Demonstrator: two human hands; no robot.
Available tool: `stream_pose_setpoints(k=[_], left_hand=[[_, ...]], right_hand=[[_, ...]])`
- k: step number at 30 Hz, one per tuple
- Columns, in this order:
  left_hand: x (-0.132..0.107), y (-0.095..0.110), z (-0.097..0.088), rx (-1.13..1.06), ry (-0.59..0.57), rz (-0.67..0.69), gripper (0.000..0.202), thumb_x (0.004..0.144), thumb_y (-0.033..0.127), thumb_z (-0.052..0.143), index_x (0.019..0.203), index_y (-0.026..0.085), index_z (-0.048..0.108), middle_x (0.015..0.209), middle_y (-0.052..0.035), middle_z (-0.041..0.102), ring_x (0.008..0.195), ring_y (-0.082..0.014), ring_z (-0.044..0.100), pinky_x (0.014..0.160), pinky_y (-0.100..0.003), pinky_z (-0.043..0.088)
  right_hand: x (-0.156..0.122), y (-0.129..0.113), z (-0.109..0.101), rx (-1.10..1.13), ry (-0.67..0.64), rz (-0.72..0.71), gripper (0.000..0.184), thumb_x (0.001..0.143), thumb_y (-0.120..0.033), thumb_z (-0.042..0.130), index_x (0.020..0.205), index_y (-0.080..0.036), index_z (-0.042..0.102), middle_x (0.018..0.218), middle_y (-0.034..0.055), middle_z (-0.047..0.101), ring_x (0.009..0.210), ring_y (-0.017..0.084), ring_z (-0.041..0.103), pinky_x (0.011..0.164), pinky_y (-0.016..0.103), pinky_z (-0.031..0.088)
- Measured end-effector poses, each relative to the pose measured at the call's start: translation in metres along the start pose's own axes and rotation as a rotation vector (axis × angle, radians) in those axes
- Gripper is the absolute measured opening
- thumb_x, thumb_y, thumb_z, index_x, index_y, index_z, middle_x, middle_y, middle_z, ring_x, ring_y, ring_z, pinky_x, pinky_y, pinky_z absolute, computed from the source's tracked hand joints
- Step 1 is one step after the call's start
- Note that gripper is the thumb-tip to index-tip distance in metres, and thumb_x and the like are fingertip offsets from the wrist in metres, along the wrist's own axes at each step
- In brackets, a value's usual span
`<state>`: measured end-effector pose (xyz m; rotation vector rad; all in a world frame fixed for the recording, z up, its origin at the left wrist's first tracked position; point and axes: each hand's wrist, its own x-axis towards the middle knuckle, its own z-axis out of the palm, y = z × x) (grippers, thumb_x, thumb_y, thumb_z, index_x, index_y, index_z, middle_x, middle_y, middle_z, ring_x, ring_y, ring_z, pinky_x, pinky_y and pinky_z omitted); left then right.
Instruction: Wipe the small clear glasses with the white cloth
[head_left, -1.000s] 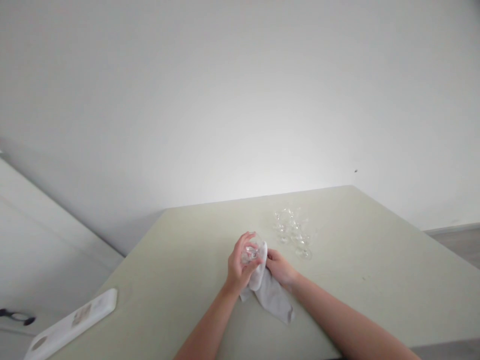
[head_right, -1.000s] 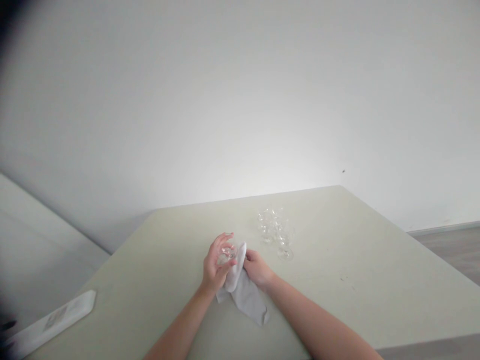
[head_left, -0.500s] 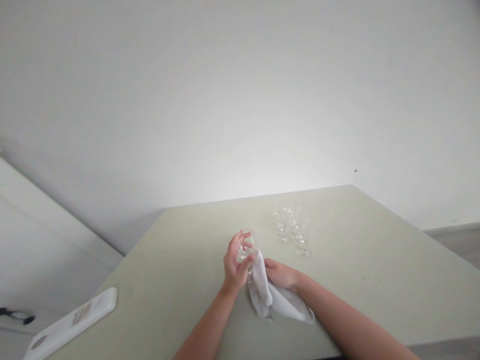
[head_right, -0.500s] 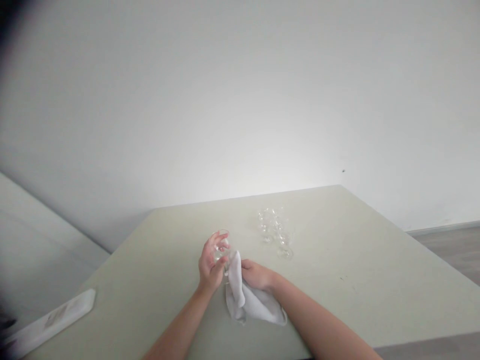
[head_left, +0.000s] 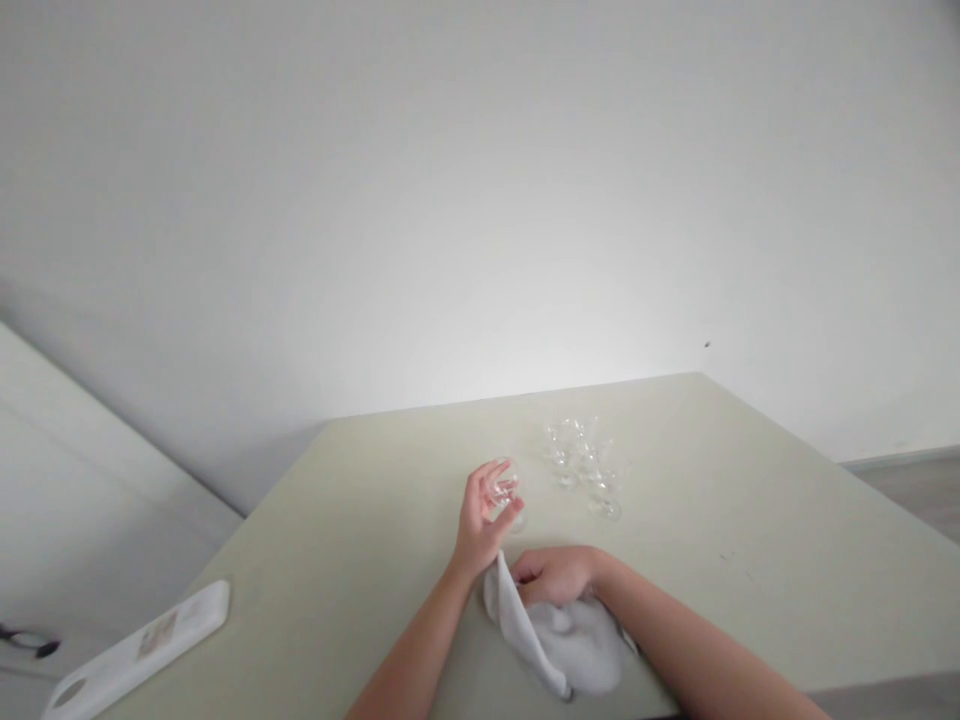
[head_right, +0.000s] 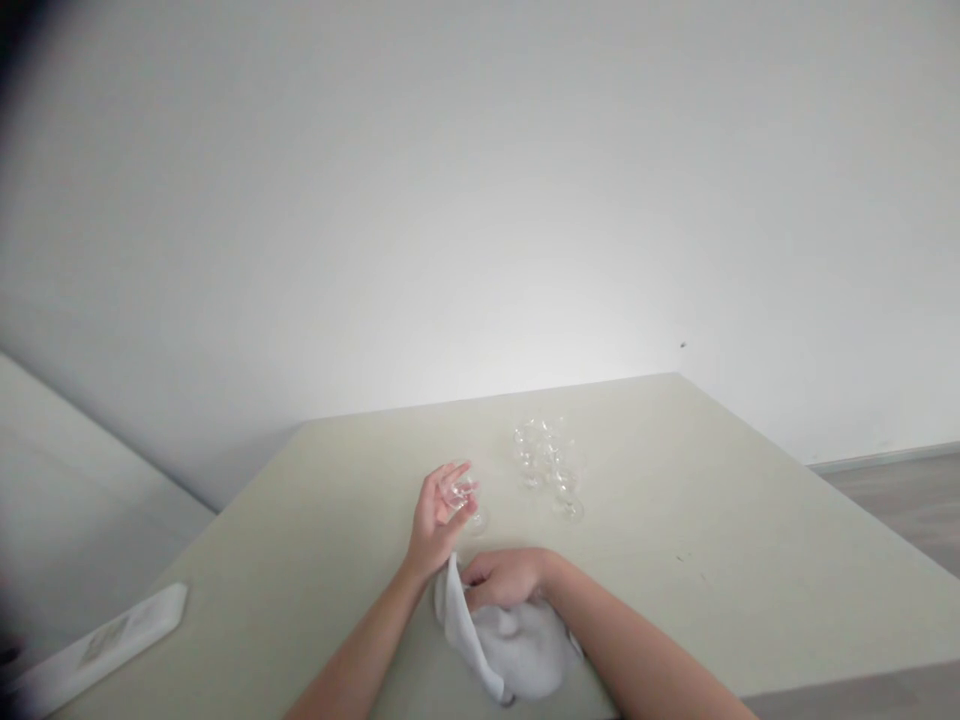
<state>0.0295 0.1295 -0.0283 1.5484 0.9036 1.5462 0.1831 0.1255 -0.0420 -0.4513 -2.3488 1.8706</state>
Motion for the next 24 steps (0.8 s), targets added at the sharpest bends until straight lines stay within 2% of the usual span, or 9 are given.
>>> stream_pose_setpoints(k=[3, 7, 11, 14, 17, 21, 24], left_hand=[[-0.003, -0.002, 0.005, -0.029, -0.1, -0.047, 0.059, 0.082, 0.037, 0.073, 0.13, 0.023, 0.041, 0.144, -0.0183, 0.047, 0.119, -0.0256, 0.059, 0.102, -0.046, 0.047], [-0.004, -0.003, 0.005, -0.008, -0.184, -0.126, 0.06, 0.083, 0.038, 0.071, 0.132, 0.024, 0.04, 0.141, -0.0177, 0.051, 0.118, -0.0255, 0.06, 0.101, -0.046, 0.048], [-0.002, -0.01, -0.002, 0.275, -0.198, -0.148, 0.064, 0.078, 0.038, 0.075, 0.133, 0.023, 0.045, 0.129, -0.0127, 0.061, 0.108, -0.0242, 0.065, 0.093, -0.042, 0.052], [-0.002, -0.021, -0.007, 0.533, -0.217, -0.128, 0.049, 0.073, 0.034, 0.077, 0.117, 0.02, 0.06, 0.114, -0.0089, 0.068, 0.1, -0.0246, 0.066, 0.089, -0.041, 0.052], [-0.002, -0.03, -0.009, 0.696, -0.282, -0.082, 0.034, 0.07, 0.027, 0.076, 0.102, 0.019, 0.068, 0.105, -0.0079, 0.071, 0.101, -0.0265, 0.065, 0.092, -0.042, 0.05], [-0.001, -0.031, -0.008, 0.754, -0.33, -0.073, 0.027, 0.071, 0.026, 0.074, 0.097, 0.02, 0.07, 0.101, -0.0068, 0.072, 0.099, -0.0262, 0.064, 0.091, -0.041, 0.049], [-0.001, -0.027, -0.006, 0.74, -0.377, -0.062, 0.016, 0.074, 0.026, 0.071, 0.09, 0.022, 0.07, 0.101, -0.0061, 0.073, 0.1, -0.0258, 0.064, 0.093, -0.04, 0.048]], right_hand=[[-0.001, -0.005, 0.002, 0.019, 0.026, -0.002, 0.017, 0.081, -0.019, 0.057, 0.087, -0.016, 0.073, 0.071, -0.0043, 0.063, 0.068, 0.013, 0.054, 0.069, 0.023, 0.045], [-0.002, -0.011, 0.004, 0.03, 0.063, 0.017, 0.019, 0.079, -0.018, 0.055, 0.084, -0.018, 0.073, 0.072, -0.0036, 0.065, 0.075, 0.015, 0.057, 0.073, 0.023, 0.047], [0.001, -0.009, 0.003, 0.011, 0.008, -0.024, 0.021, 0.078, -0.014, 0.052, 0.081, -0.015, 0.072, 0.075, -0.0022, 0.065, 0.078, 0.015, 0.058, 0.079, 0.026, 0.048], [0.002, -0.005, 0.003, 0.025, -0.011, -0.084, 0.02, 0.08, -0.014, 0.051, 0.086, -0.013, 0.071, 0.079, -0.0007, 0.066, 0.083, 0.015, 0.059, 0.083, 0.028, 0.048], [0.002, 0.0, 0.003, 0.055, -0.005, -0.104, 0.02, 0.083, -0.016, 0.051, 0.09, -0.014, 0.07, 0.081, -0.0007, 0.067, 0.087, 0.016, 0.061, 0.088, 0.03, 0.047], [0.002, 0.004, 0.003, 0.065, 0.009, -0.1, 0.018, 0.083, -0.017, 0.053, 0.089, -0.015, 0.07, 0.081, -0.0006, 0.069, 0.088, 0.017, 0.063, 0.09, 0.031, 0.047], [0.0, 0.003, 0.002, 0.105, -0.026, -0.092, 0.017, 0.084, -0.024, 0.057, 0.088, -0.014, 0.07, 0.079, -0.0003, 0.069, 0.086, 0.017, 0.065, 0.09, 0.031, 0.047]])
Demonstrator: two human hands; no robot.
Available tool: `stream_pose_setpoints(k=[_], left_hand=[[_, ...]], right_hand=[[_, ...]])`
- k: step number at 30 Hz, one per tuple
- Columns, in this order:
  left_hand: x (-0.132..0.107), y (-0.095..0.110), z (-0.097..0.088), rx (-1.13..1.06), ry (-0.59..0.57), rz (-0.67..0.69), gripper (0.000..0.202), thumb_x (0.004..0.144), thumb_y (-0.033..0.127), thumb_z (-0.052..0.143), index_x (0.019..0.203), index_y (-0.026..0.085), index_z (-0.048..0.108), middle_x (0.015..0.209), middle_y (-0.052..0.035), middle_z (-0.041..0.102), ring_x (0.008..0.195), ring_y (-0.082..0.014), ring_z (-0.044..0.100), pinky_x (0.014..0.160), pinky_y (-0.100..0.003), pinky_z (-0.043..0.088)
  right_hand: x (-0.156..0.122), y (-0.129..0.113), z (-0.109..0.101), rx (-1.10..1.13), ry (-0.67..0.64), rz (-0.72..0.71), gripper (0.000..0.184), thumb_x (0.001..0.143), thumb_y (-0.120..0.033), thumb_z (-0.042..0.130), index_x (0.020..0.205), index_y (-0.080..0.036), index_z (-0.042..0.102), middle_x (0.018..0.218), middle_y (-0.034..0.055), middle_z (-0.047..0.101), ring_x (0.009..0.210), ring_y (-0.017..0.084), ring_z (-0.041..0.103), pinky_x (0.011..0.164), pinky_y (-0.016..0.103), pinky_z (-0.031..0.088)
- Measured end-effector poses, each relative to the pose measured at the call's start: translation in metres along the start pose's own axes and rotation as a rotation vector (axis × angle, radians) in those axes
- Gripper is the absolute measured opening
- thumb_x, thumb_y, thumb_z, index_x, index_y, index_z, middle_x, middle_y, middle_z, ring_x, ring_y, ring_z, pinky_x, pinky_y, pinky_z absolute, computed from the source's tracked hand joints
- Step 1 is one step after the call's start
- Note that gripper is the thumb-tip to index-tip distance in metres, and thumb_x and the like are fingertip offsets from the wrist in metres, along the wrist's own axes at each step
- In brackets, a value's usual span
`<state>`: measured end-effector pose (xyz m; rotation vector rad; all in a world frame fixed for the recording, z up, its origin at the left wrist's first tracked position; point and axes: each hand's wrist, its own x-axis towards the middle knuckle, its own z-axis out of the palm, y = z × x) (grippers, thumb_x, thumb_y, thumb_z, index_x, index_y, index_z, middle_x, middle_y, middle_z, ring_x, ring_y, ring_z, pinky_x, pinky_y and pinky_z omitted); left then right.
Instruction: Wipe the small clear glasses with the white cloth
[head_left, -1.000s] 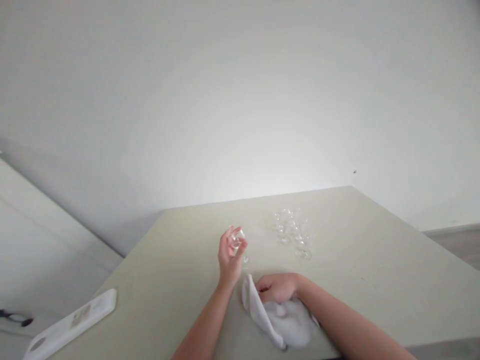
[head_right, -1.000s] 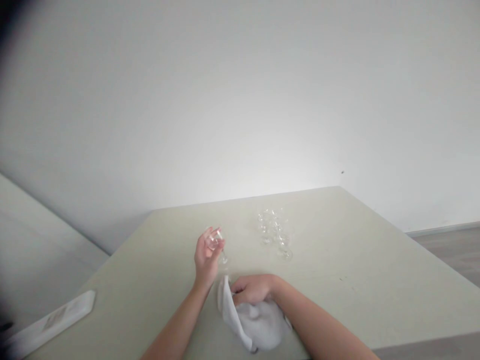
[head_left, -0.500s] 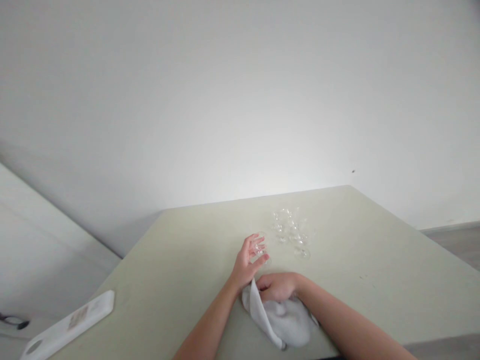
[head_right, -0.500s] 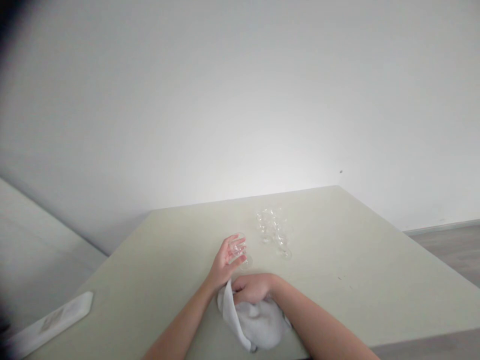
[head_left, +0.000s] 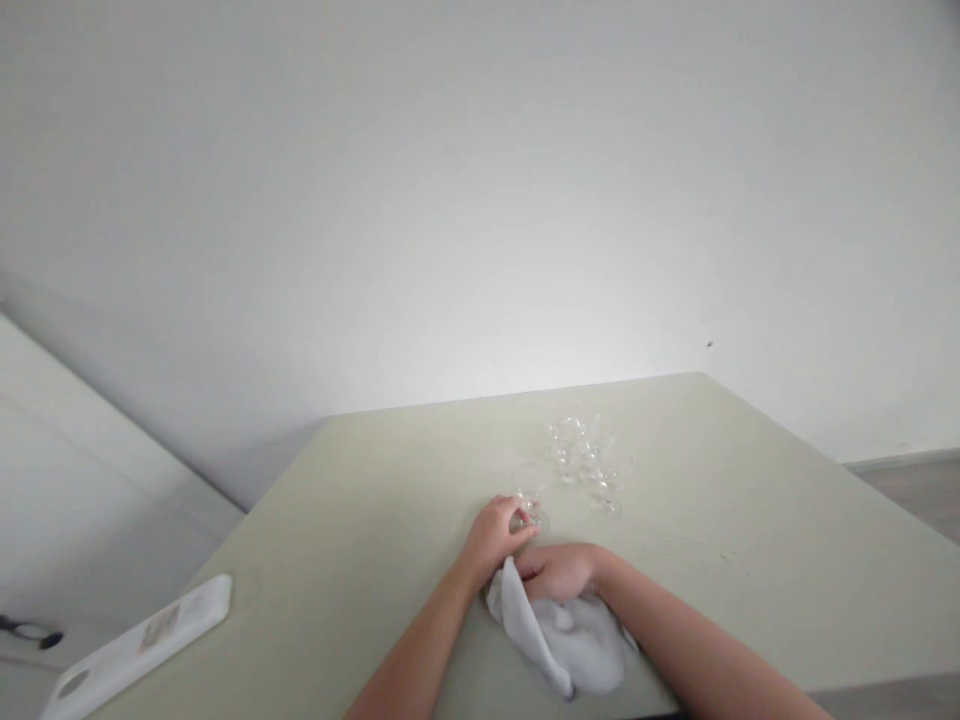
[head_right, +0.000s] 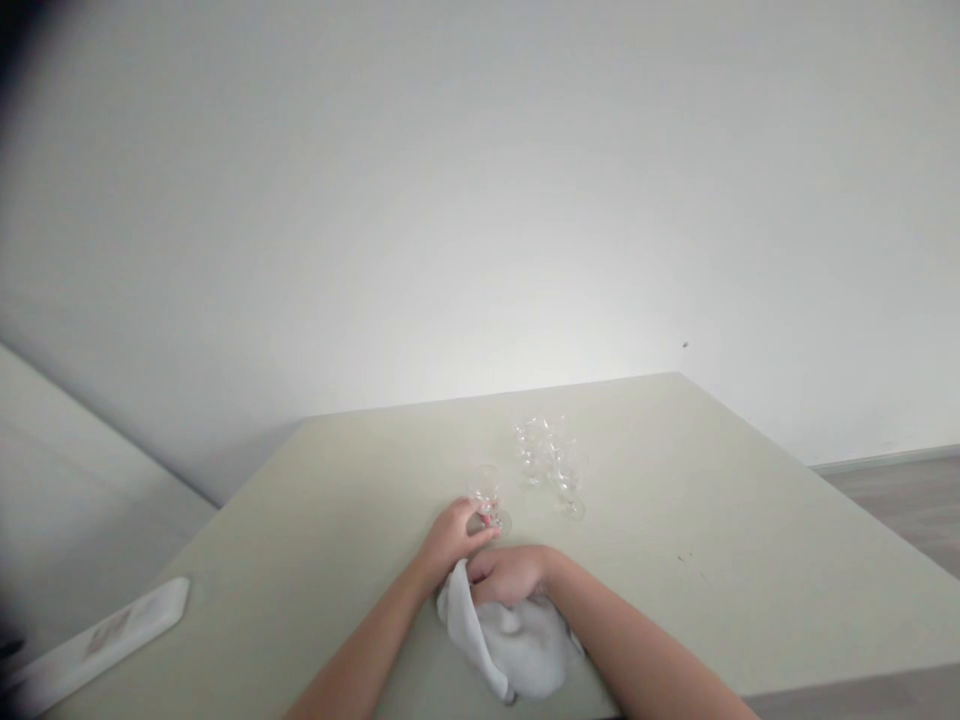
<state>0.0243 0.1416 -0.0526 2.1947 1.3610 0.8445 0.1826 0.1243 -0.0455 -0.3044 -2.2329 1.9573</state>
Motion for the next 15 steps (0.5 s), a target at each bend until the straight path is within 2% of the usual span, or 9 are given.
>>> stream_pose_setpoints(k=[3, 5, 8, 11, 15], left_hand=[[0.001, 0.004, -0.001, -0.001, -0.048, 0.091, 0.006, 0.078, 0.025, 0.068, 0.083, 0.023, 0.071, 0.105, -0.0056, 0.073, 0.105, -0.0256, 0.062, 0.096, -0.04, 0.045], [0.001, 0.006, -0.001, 0.011, -0.086, 0.148, 0.008, 0.08, 0.026, 0.068, 0.086, 0.024, 0.072, 0.106, -0.0048, 0.073, 0.106, -0.0246, 0.061, 0.097, -0.039, 0.044], [0.002, 0.008, -0.001, 0.05, -0.146, 0.231, 0.017, 0.082, 0.03, 0.069, 0.098, 0.025, 0.072, 0.113, -0.0047, 0.071, 0.109, -0.0235, 0.06, 0.098, -0.039, 0.043], [0.001, 0.007, 0.0, 0.097, -0.186, 0.294, 0.025, 0.086, 0.033, 0.066, 0.11, 0.027, 0.07, 0.126, -0.0049, 0.066, 0.116, -0.0236, 0.057, 0.101, -0.041, 0.042], [0.001, 0.005, 0.003, 0.111, -0.24, 0.358, 0.034, 0.09, 0.032, 0.062, 0.124, 0.031, 0.065, 0.134, -0.0041, 0.062, 0.124, -0.0231, 0.053, 0.105, -0.043, 0.04]], right_hand=[[-0.002, -0.006, 0.0, 0.046, -0.088, 0.026, 0.023, 0.084, -0.035, 0.061, 0.084, -0.014, 0.071, 0.076, 0.0004, 0.07, 0.085, 0.018, 0.067, 0.09, 0.031, 0.048], [-0.003, -0.01, 0.0, 0.046, -0.119, 0.068, 0.024, 0.083, -0.038, 0.064, 0.081, -0.015, 0.072, 0.075, 0.0007, 0.07, 0.085, 0.02, 0.067, 0.09, 0.032, 0.049], [-0.003, -0.012, 0.0, 0.015, -0.079, 0.104, 0.021, 0.081, -0.036, 0.066, 0.079, -0.016, 0.072, 0.076, 0.0004, 0.071, 0.088, 0.021, 0.067, 0.091, 0.032, 0.048], [-0.002, -0.01, 0.0, 0.008, -0.044, 0.062, 0.019, 0.082, -0.035, 0.065, 0.079, -0.017, 0.072, 0.075, 0.0004, 0.071, 0.085, 0.021, 0.067, 0.089, 0.032, 0.049], [-0.002, -0.008, 0.0, -0.033, -0.049, -0.001, 0.022, 0.081, -0.038, 0.063, 0.081, -0.018, 0.073, 0.075, 0.0004, 0.072, 0.083, 0.021, 0.066, 0.087, 0.032, 0.049]])
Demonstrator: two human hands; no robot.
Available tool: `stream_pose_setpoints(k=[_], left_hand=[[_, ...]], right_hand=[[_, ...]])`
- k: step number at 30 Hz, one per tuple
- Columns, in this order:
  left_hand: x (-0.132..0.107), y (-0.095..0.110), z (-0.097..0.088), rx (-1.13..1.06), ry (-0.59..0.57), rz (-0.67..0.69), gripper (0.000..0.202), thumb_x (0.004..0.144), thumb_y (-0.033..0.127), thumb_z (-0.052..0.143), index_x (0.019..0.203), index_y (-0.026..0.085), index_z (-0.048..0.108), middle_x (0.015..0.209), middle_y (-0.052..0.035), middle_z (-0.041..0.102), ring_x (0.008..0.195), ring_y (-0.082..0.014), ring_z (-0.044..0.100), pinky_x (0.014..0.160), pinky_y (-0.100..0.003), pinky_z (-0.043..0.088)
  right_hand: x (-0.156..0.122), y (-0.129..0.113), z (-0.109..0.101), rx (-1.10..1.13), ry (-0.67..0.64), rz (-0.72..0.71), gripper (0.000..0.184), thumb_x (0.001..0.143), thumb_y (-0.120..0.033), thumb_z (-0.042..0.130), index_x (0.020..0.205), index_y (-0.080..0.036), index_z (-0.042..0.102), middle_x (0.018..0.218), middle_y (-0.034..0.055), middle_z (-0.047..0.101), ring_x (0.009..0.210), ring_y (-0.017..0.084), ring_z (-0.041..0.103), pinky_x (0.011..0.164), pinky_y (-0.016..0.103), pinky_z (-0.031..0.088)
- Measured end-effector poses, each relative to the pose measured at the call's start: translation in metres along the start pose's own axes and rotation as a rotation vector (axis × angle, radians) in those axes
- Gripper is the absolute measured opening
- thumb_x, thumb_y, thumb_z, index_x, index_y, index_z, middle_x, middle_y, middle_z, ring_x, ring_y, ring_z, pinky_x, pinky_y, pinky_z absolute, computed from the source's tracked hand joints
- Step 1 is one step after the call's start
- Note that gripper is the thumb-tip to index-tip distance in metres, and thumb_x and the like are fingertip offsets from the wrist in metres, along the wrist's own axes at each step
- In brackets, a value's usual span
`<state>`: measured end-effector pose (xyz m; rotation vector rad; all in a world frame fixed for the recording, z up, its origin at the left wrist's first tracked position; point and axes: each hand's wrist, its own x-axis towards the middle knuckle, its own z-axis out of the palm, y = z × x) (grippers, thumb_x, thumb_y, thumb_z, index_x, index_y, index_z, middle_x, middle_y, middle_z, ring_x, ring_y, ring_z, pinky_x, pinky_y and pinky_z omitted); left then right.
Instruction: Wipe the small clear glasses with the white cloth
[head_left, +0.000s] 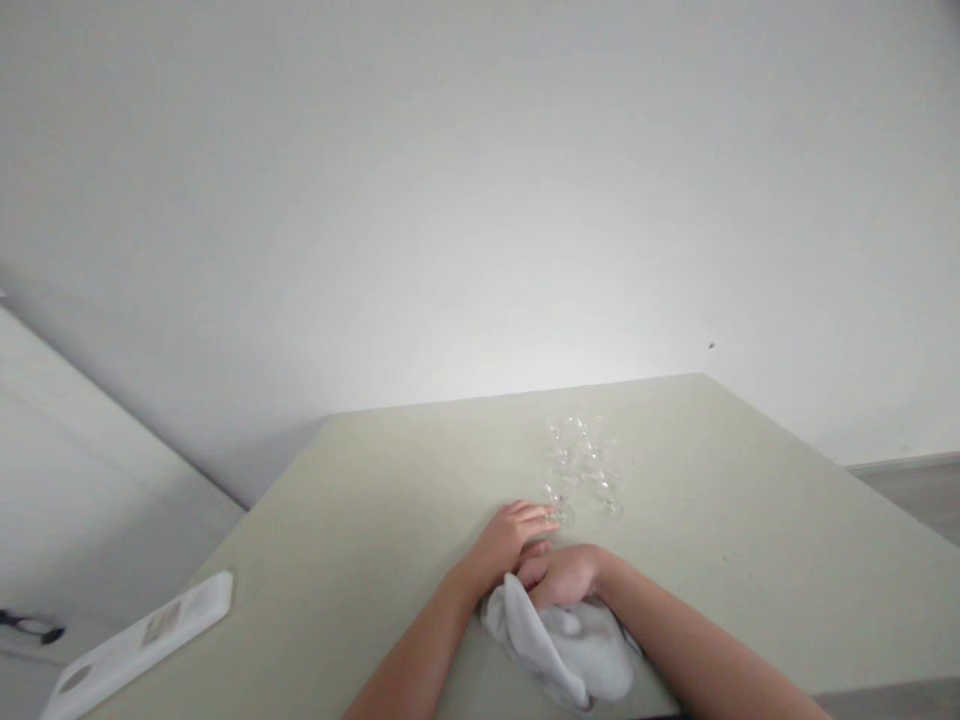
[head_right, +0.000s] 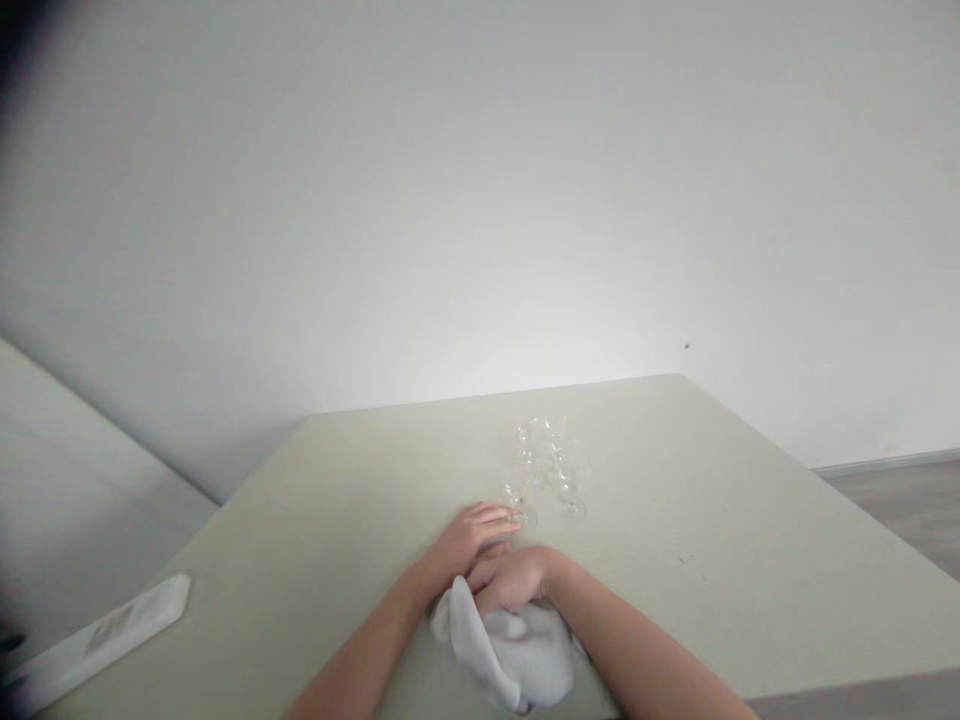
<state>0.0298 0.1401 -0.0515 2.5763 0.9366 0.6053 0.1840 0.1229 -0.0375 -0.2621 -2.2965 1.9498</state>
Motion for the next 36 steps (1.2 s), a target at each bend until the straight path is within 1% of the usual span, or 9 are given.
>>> stream_pose_setpoints(k=[6, 9, 12, 17, 22, 24, 26, 31, 36], left_hand=[[0.003, -0.001, 0.01, 0.039, -0.089, 0.027, 0.042, 0.094, 0.026, 0.054, 0.134, 0.036, 0.055, 0.145, -0.0003, 0.052, 0.138, -0.0243, 0.041, 0.111, -0.046, 0.036], [0.003, -0.004, 0.014, 0.036, -0.057, 0.053, 0.045, 0.094, 0.022, 0.053, 0.137, 0.035, 0.053, 0.146, -0.0006, 0.051, 0.137, -0.0231, 0.042, 0.111, -0.044, 0.037], [0.003, -0.007, 0.017, 0.054, -0.024, 0.061, 0.044, 0.093, 0.02, 0.053, 0.135, 0.033, 0.054, 0.146, -0.0016, 0.051, 0.136, -0.023, 0.044, 0.111, -0.043, 0.038], [0.003, -0.009, 0.019, 0.113, -0.084, 0.045, 0.045, 0.093, 0.019, 0.052, 0.136, 0.033, 0.053, 0.149, -0.0019, 0.047, 0.138, -0.0238, 0.04, 0.111, -0.045, 0.038], [0.003, -0.013, 0.022, 0.088, -0.039, 0.06, 0.047, 0.093, 0.02, 0.052, 0.138, 0.033, 0.051, 0.147, -0.0022, 0.05, 0.137, -0.0225, 0.042, 0.111, -0.042, 0.037], [0.003, -0.013, 0.022, 0.076, -0.023, 0.06, 0.049, 0.093, 0.024, 0.053, 0.141, 0.032, 0.047, 0.146, -0.0031, 0.05, 0.137, -0.0223, 0.042, 0.112, -0.041, 0.037], [0.002, -0.011, 0.02, 0.116, -0.014, -0.013, 0.054, 0.093, 0.032, 0.054, 0.145, 0.029, 0.041, 0.148, -0.006, 0.047, 0.138, -0.0239, 0.039, 0.114, -0.044, 0.034], [-0.003, -0.006, 0.012, 0.333, -0.019, -0.351, 0.075, 0.091, 0.056, 0.05, 0.151, 0.017, 0.03, 0.157, -0.0132, 0.033, 0.145, -0.0309, 0.026, 0.118, -0.052, 0.02], [-0.004, -0.006, 0.008, 0.374, -0.085, -0.377, 0.075, 0.091, 0.06, 0.045, 0.151, 0.018, 0.03, 0.159, -0.0113, 0.029, 0.147, -0.0299, 0.022, 0.118, -0.05, 0.019]], right_hand=[[0.0, 0.002, -0.001, -0.002, -0.024, 0.099, 0.025, 0.082, -0.038, 0.062, 0.086, -0.016, 0.074, 0.088, 0.0029, 0.075, 0.097, 0.022, 0.066, 0.098, 0.034, 0.045], [0.0, 0.004, -0.002, 0.015, -0.032, 0.131, 0.024, 0.08, -0.035, 0.065, 0.089, -0.014, 0.074, 0.091, 0.0036, 0.075, 0.101, 0.023, 0.065, 0.101, 0.034, 0.044], [0.0, 0.003, -0.001, 0.049, -0.014, 0.104, 0.02, 0.08, -0.033, 0.066, 0.088, -0.017, 0.073, 0.089, 0.0018, 0.075, 0.1, 0.022, 0.066, 0.101, 0.031, 0.044], [-0.002, -0.003, 0.002, 0.09, 0.026, 0.05, 0.02, 0.077, -0.033, 0.07, 0.09, -0.017, 0.074, 0.083, 0.0015, 0.075, 0.092, 0.024, 0.068, 0.098, 0.036, 0.047], [-0.002, -0.009, 0.003, 0.103, 0.048, 0.139, 0.02, 0.076, -0.03, 0.071, 0.093, -0.019, 0.074, 0.082, 0.0004, 0.075, 0.095, 0.024, 0.068, 0.1, 0.036, 0.045], [-0.002, -0.01, 0.003, 0.098, 0.046, 0.128, 0.021, 0.076, -0.032, 0.071, 0.091, -0.018, 0.074, 0.082, 0.0012, 0.075, 0.093, 0.024, 0.068, 0.099, 0.036, 0.046], [-0.001, -0.009, 0.002, 0.068, 0.021, 0.09, 0.024, 0.078, -0.035, 0.068, 0.09, -0.016, 0.074, 0.081, 0.0027, 0.074, 0.092, 0.024, 0.068, 0.097, 0.037, 0.047], [0.003, 0.0, -0.001, -0.019, -0.078, 0.104, 0.03, 0.085, -0.035, 0.059, 0.093, -0.01, 0.074, 0.091, 0.0069, 0.074, 0.097, 0.023, 0.066, 0.098, 0.038, 0.046], [0.004, 0.004, -0.001, -0.002, -0.09, 0.119, 0.029, 0.086, -0.032, 0.057, 0.094, -0.009, 0.074, 0.096, 0.0079, 0.073, 0.101, 0.024, 0.065, 0.101, 0.038, 0.044]])
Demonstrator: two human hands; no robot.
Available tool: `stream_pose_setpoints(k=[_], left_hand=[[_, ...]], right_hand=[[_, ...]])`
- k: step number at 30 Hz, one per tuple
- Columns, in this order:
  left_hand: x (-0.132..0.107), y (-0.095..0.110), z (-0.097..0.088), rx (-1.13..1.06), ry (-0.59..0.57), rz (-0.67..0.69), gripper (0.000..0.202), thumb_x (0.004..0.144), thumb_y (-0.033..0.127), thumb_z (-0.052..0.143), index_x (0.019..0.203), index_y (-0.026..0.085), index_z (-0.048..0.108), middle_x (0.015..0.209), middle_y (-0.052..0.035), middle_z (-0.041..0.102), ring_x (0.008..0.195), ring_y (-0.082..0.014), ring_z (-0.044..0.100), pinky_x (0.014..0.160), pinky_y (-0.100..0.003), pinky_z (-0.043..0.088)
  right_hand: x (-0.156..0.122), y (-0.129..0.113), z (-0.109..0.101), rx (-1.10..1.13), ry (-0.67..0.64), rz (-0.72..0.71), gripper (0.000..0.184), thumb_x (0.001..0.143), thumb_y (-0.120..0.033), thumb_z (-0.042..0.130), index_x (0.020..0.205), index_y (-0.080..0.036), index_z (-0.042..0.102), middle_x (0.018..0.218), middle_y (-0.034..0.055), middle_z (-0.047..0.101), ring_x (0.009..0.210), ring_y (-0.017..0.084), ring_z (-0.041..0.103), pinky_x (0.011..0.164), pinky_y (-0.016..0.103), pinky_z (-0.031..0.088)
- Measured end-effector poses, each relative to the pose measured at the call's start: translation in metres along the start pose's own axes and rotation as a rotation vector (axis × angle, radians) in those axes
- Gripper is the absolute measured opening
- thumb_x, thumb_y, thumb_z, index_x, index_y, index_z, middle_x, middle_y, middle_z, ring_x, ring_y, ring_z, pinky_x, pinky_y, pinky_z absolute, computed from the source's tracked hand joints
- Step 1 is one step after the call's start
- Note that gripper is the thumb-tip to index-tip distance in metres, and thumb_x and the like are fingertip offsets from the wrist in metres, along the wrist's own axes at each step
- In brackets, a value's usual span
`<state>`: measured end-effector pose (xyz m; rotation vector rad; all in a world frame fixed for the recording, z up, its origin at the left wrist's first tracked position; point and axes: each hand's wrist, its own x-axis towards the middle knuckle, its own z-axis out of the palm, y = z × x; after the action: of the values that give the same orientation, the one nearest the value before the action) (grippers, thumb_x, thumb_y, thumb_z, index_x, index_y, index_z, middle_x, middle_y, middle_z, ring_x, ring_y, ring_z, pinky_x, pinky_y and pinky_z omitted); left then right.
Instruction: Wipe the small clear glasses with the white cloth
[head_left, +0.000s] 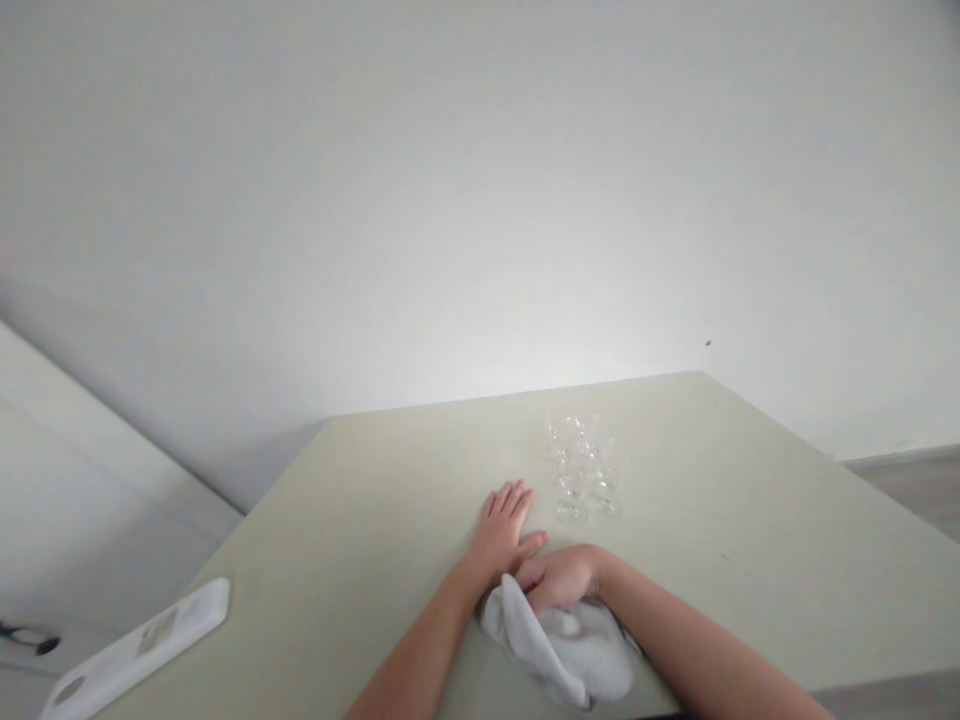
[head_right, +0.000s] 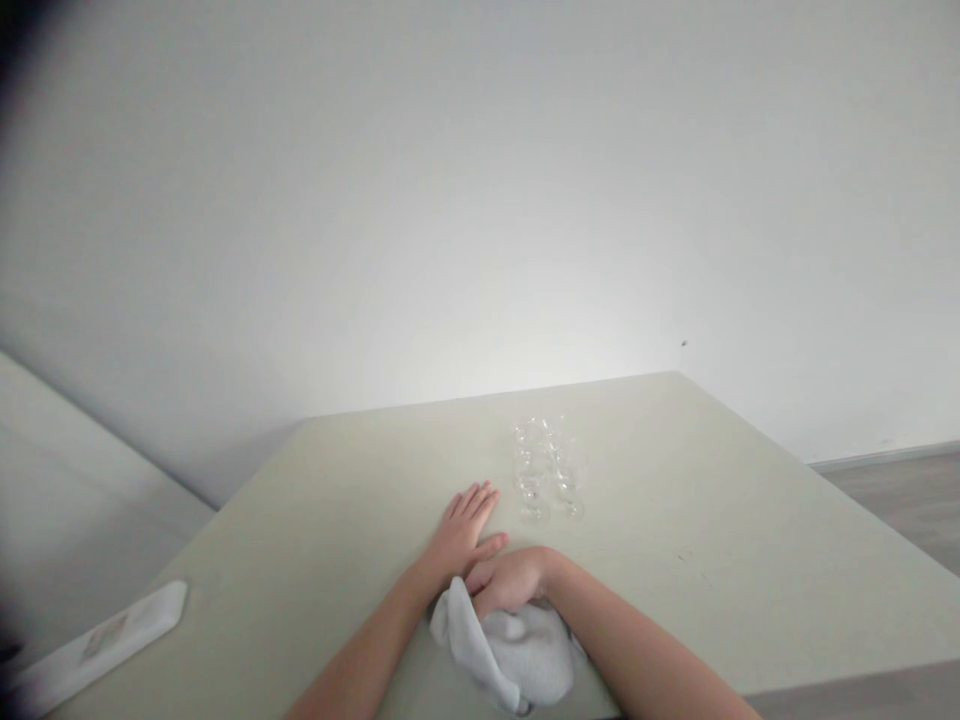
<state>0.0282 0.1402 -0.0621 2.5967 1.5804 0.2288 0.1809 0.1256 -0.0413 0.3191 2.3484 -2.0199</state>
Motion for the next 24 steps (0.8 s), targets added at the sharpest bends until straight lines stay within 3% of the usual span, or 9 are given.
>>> stream_pose_setpoints(k=[16, 24], left_hand=[[0.0012, 0.0027, -0.0067, 0.015, -0.063, -0.003, 0.077, 0.091, 0.061, 0.044, 0.152, 0.017, 0.028, 0.161, -0.0102, 0.022, 0.148, -0.0304, 0.017, 0.119, -0.051, 0.018], [0.0024, -0.002, 0.0002, 0.025, -0.032, 0.016, 0.078, 0.091, 0.063, 0.043, 0.152, 0.018, 0.028, 0.16, -0.0113, 0.024, 0.147, -0.0312, 0.019, 0.118, -0.052, 0.02]], right_hand=[[-0.0016, 0.0003, 0.0, -0.008, 0.019, -0.003, 0.029, 0.086, -0.033, 0.057, 0.093, -0.011, 0.074, 0.095, 0.0064, 0.074, 0.1, 0.024, 0.065, 0.098, 0.038, 0.045], [-0.0018, -0.0057, 0.0023, -0.027, 0.033, 0.021, 0.023, 0.084, -0.014, 0.053, 0.092, -0.011, 0.075, 0.093, 0.0046, 0.074, 0.101, 0.023, 0.065, 0.099, 0.036, 0.046]])
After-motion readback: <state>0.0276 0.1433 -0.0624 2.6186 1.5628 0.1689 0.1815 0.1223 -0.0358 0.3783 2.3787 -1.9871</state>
